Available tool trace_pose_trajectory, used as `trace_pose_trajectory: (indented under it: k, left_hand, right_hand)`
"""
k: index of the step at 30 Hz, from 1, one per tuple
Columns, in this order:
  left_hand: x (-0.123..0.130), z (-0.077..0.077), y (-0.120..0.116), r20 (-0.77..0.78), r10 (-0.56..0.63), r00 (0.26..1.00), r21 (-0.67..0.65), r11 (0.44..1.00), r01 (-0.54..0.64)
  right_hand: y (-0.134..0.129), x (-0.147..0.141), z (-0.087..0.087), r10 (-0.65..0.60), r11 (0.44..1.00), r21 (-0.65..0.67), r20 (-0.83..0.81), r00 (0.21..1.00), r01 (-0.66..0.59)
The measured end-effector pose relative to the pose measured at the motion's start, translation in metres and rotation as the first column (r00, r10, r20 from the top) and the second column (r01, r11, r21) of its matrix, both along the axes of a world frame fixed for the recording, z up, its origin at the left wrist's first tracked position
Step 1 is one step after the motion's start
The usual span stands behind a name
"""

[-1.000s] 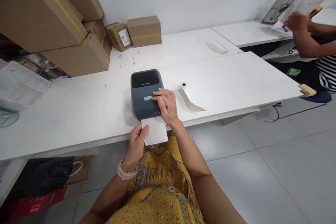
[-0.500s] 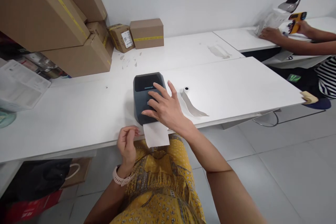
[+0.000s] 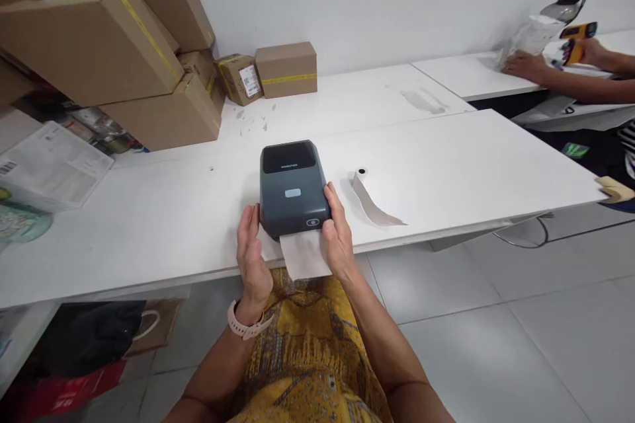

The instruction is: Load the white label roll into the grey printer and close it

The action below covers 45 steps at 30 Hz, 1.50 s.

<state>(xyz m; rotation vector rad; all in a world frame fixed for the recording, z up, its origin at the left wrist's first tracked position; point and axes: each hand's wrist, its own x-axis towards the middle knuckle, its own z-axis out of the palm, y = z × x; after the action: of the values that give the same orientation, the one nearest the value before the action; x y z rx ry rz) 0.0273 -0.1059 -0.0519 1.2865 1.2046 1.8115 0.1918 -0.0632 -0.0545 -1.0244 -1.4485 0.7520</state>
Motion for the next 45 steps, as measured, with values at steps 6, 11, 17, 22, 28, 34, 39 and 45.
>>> trace_pose_trajectory:
  k: [6, 11, 17, 22, 28, 34, 39, 45]
  left_hand:
    - [-0.022, 0.039, 0.053, -0.019, 0.004, 1.000, 0.215, 0.977, 0.001]
    - [-0.053, 0.036, 0.128, -0.091, -0.111, 0.990, 0.086, 0.989, 0.118]
    - [-0.067, -0.002, 0.159, -0.047, -0.431, 0.901, -0.287, 0.870, 0.401]
    - [-0.066, -0.008, 0.155, -0.068, -0.446, 0.893, -0.253, 0.873, 0.417]
    - [-0.064, -0.004, 0.155, -0.017, -0.444, 0.896, -0.228, 0.874, 0.429]
    - [-0.061, -0.003, 0.152, -0.021, -0.413, 0.910, -0.243, 0.885, 0.396]
    - [-0.059, -0.002, 0.153, -0.037, -0.396, 0.917, -0.204, 0.902, 0.381]
    - [-0.059, -0.003, 0.152, -0.009, -0.419, 0.908, -0.221, 0.886, 0.407]
  right_hand:
    - [0.042, 0.003, 0.046, -0.021, 0.982, 0.187, 0.020, 1.000, 0.017]
    - [0.106, -0.012, 0.089, -0.087, 0.948, 0.318, 0.190, 0.978, 0.022]
    - [0.172, -0.028, 0.122, -0.186, 0.937, 0.343, 0.326, 0.927, 0.067]
    - [0.225, -0.032, 0.133, -0.206, 0.943, 0.324, 0.390, 0.897, 0.076]
    - [0.266, -0.027, 0.133, -0.187, 0.939, 0.343, 0.524, 0.831, -0.005]
    - [0.198, -0.022, 0.125, -0.322, 0.837, 0.545, 0.418, 0.849, 0.049]
    - [0.154, -0.018, 0.100, 0.053, 0.904, 0.280, 0.677, 0.734, -0.323]
    - [0.177, -0.016, 0.097, 0.528, 0.788, -0.382, 0.823, 0.210, -0.483]
